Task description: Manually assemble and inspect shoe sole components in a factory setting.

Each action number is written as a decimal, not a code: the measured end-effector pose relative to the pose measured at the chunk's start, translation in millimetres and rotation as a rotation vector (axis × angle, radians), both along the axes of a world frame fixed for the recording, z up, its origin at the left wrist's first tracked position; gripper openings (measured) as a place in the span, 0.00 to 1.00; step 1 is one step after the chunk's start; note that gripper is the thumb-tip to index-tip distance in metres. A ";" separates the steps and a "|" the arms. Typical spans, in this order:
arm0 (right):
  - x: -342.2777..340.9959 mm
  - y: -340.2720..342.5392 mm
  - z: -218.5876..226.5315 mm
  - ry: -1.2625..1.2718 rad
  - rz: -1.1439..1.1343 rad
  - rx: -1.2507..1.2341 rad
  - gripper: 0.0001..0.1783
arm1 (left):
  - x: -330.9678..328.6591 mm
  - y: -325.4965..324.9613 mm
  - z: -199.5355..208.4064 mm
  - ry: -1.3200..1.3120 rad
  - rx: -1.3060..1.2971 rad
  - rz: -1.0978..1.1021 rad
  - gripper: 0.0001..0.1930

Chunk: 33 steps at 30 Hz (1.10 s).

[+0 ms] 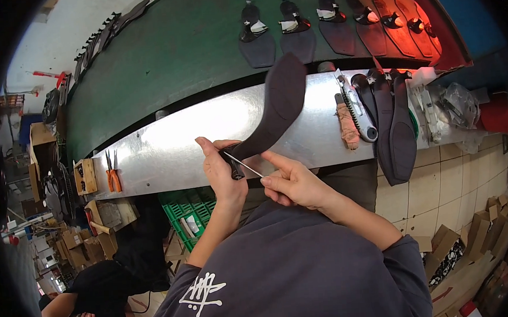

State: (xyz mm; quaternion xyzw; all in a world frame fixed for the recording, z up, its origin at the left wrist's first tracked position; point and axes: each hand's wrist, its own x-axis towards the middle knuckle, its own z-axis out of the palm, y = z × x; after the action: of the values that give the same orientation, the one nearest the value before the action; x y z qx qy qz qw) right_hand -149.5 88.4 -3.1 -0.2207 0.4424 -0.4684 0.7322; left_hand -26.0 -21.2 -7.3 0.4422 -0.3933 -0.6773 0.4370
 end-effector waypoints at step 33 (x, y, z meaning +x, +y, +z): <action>9.9 -6.9 21.9 1.181 -0.286 -0.554 0.02 | 0.6 -14.6 3.8 0.823 0.805 -0.167 0.33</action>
State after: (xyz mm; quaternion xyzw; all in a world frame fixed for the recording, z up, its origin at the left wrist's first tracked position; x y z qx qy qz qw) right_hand -139.5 81.4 18.8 -0.5594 0.6571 -0.4578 0.2139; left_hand -25.4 -35.8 -3.6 0.2415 0.0636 -0.9218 0.2964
